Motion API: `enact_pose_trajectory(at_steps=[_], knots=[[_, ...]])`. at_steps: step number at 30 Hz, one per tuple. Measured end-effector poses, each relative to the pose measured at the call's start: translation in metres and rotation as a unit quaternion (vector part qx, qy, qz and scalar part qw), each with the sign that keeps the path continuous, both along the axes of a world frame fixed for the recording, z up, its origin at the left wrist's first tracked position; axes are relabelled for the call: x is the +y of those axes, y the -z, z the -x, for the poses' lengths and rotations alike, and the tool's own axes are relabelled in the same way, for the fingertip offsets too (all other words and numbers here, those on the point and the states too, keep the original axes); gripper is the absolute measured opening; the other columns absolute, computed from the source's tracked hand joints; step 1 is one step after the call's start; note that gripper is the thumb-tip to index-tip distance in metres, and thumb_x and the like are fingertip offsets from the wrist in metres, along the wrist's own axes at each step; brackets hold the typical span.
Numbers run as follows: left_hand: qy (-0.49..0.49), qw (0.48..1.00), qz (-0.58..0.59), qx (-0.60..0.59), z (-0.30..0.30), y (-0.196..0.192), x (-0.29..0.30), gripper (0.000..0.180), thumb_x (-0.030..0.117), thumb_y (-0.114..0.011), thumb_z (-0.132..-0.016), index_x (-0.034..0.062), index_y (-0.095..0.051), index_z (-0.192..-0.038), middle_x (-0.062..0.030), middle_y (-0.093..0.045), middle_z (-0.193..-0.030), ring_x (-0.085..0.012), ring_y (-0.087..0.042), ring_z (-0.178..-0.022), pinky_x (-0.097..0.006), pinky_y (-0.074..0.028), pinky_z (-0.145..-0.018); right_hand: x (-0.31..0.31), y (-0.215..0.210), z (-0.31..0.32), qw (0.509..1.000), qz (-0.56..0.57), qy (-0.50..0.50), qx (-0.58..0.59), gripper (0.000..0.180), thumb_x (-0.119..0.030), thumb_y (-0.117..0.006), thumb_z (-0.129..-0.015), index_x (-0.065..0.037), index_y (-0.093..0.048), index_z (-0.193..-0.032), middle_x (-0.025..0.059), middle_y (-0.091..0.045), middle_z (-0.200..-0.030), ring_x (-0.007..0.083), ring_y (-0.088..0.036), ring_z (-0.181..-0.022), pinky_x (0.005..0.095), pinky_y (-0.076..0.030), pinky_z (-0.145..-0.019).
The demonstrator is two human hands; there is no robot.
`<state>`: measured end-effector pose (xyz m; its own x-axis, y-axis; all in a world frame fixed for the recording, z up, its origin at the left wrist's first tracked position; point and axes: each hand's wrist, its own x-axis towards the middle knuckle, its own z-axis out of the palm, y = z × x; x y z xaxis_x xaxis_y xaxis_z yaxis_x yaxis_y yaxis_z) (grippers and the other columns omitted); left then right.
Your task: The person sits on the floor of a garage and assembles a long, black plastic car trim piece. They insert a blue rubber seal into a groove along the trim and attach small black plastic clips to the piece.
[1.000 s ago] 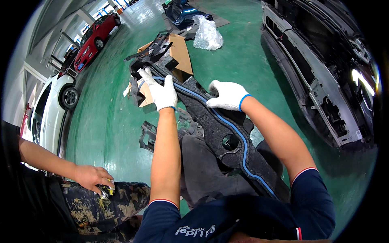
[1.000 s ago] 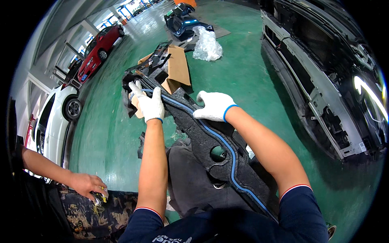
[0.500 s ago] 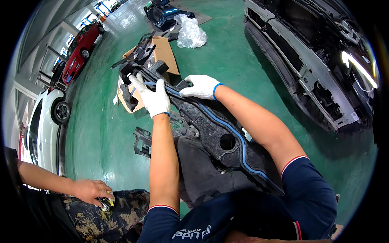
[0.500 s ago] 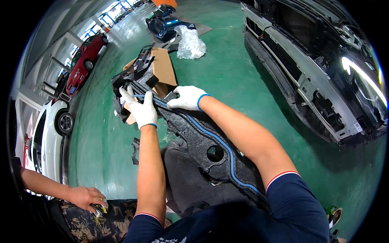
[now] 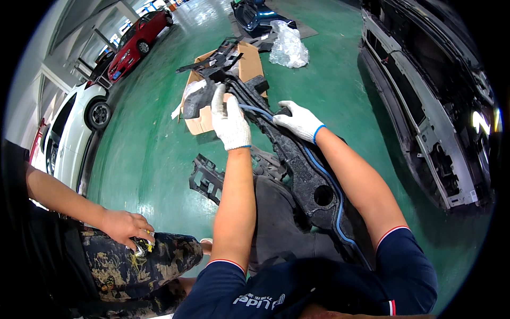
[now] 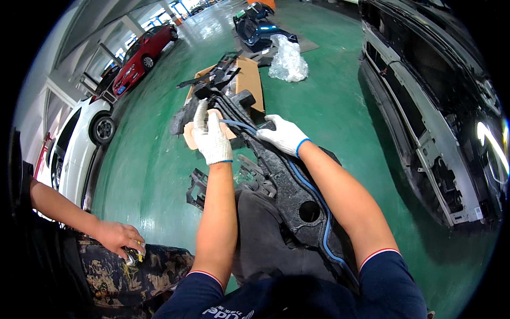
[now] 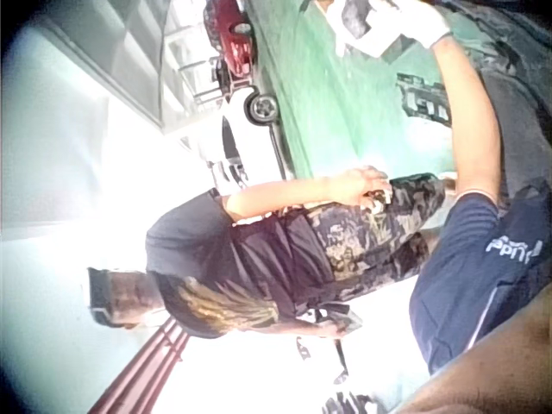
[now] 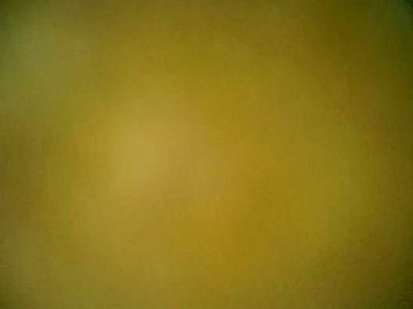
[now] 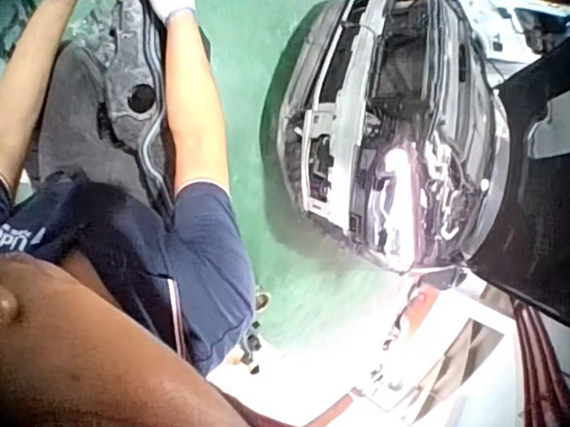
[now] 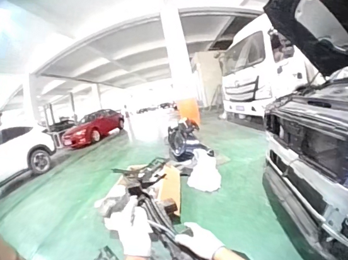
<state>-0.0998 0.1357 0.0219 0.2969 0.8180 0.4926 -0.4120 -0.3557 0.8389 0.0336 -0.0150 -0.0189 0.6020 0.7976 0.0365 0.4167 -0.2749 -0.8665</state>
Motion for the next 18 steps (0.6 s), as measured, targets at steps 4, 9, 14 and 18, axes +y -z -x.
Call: enact_pose_trajectory(at_steps=[4,9,14,18], knots=[[-0.002,0.993,-0.111,0.046,0.005,0.004,0.005,0.034,-0.003,-0.062,-0.106,-0.0002,-0.074,-0.138,-0.0098,-0.072,-0.145,-0.019,-0.067,-0.132,-0.033,-0.05,-0.115,-0.005,0.007,0.002,1.0,0.028,0.002,0.008,0.099,-0.068,-0.069,-0.099,-0.002,-0.044,-0.168,0.0325,-0.062,-0.154,0.0449,-0.061,-0.144,0.0443,-0.047,-0.121],[0.001,0.981,-0.184,0.062,0.009,0.01,0.003,0.033,-0.006,-0.061,-0.105,-0.0029,-0.074,-0.135,-0.0116,-0.069,-0.148,-0.0232,-0.063,-0.138,-0.036,-0.048,-0.12,-0.032,-0.002,0.013,0.997,0.078,0.009,-0.027,0.106,-0.078,-0.059,-0.1,0.001,-0.041,-0.169,0.0335,-0.059,-0.158,0.0471,-0.058,-0.147,0.0468,-0.045,-0.123],[0.031,0.994,-0.095,0.037,0.007,0.009,0.004,0.037,-0.004,-0.059,-0.108,-0.0028,-0.068,-0.144,-0.0108,-0.068,-0.148,-0.022,-0.064,-0.135,-0.036,-0.049,-0.119,-0.058,0.0,0.025,0.99,0.052,0.009,-0.13,0.104,-0.072,-0.066,-0.096,0.004,-0.046,-0.164,0.0296,-0.056,-0.162,0.0418,-0.054,-0.151,0.0453,-0.043,-0.126],[0.013,0.994,-0.107,0.024,-0.013,-0.009,-0.003,0.036,-0.003,-0.061,-0.108,-0.0022,-0.069,-0.144,-0.0102,-0.071,-0.144,-0.0202,-0.065,-0.131,-0.035,-0.051,-0.115,-0.068,-0.003,0.031,0.988,0.048,0.009,-0.148,0.098,-0.065,-0.071,-0.094,0.002,-0.049,-0.162,0.0288,-0.062,-0.154,0.0435,-0.058,-0.145,0.0482,-0.046,-0.123]])
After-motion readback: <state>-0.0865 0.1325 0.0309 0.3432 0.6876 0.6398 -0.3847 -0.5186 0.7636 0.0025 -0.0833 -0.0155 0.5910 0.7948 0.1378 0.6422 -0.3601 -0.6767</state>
